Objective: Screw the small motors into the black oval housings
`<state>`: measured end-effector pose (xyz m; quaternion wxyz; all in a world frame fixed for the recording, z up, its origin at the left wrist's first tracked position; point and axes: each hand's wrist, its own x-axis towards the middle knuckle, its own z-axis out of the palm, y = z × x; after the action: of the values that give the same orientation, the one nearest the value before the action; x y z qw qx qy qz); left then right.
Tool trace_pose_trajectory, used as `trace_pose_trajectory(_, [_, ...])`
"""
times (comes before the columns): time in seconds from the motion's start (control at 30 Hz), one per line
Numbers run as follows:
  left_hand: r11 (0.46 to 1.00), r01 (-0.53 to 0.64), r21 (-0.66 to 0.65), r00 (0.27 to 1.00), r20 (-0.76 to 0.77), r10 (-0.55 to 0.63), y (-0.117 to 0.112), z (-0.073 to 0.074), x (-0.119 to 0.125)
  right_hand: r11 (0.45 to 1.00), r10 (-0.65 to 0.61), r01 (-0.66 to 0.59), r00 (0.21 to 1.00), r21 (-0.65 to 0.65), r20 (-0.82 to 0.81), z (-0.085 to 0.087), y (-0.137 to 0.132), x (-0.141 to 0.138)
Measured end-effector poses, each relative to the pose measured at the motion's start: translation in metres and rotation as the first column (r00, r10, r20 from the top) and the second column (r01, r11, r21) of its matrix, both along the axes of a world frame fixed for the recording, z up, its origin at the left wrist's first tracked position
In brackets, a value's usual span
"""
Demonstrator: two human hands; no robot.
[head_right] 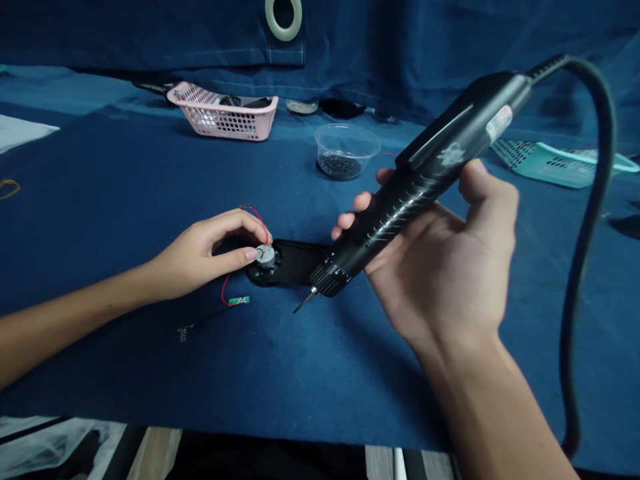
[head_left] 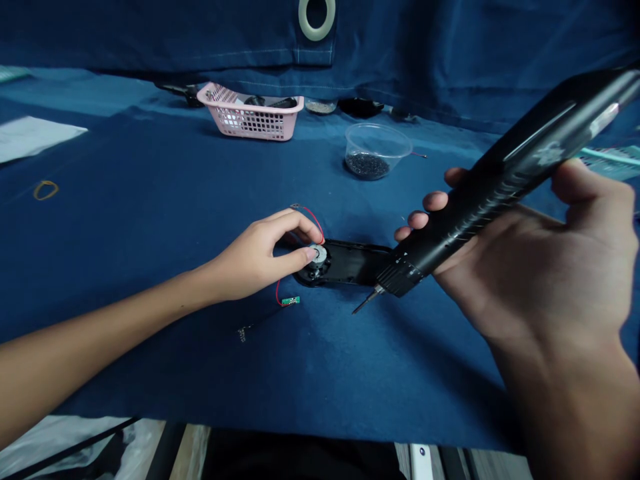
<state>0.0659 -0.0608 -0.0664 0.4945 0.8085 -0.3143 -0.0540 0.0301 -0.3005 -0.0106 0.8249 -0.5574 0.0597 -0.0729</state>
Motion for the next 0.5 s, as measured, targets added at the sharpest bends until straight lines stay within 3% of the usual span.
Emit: trace_pose_trajectory(0.5, [1.000, -0.013, 0.019, 0.999, 0.048, 0.012, -0.0002, -0.0027, 0.0008, 1.000, 0.001, -0.001, 1.000, 0.016, -0.001, -0.0005, -0.0007, 0.0021])
